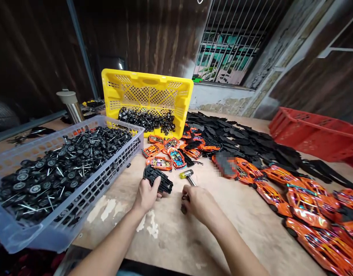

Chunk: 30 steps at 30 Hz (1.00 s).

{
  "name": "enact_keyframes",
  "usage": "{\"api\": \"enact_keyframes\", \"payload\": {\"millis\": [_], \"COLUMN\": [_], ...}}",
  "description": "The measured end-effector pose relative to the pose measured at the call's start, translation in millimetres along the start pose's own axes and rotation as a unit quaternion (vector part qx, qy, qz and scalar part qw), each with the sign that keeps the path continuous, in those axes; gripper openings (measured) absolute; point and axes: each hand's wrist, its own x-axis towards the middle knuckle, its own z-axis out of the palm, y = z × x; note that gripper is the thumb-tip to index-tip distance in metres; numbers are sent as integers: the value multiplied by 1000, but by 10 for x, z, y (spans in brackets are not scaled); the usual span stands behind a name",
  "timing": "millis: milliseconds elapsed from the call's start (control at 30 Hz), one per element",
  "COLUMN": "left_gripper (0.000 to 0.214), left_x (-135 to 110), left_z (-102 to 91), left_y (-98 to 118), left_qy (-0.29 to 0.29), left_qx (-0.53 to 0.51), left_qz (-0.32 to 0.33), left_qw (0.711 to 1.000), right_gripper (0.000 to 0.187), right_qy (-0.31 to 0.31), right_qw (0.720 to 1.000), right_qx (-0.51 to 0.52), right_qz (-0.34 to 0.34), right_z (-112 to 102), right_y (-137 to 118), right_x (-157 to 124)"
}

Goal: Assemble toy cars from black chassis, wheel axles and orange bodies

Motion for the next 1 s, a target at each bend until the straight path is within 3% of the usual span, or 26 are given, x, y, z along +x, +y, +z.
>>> {"api": "enact_keyframes", "payload": {"millis": [67,167,267,400,633,800,1000], "left_gripper": [37,41,45,46,46,49,32], "left_x": [-10,-21,-29,-36,-53,-81,-44], "left_z": [8,17,9,-8,-10,-29,7], "left_y": [17,23,23,37,50,51,-17], "left_qy": [4,-11,0,22,30,39,21], "left_qx": [13,24,44,65,92,111,-40], "left_qz": [-5,3,25,58,76,75,102], "left_qw": [1000,1000,999,996,992,990,994], "right_gripper": [15,17,9,8,9,9,12], "right_qy": [82,239,293,329,349,341,314], "right_qw": [991,929,907,903,888,904,918], "right_qx": [89,213,194,166,174,125,159], "right_qz": [-63,-186,-230,-220,-245,-227,-183], "right_z": [17,162,356,479,457,447,441], "right_y": [-23,-90,-142,-156,-172,-184,-151], "right_x": [-4,58,142,182,150,150,156]}}
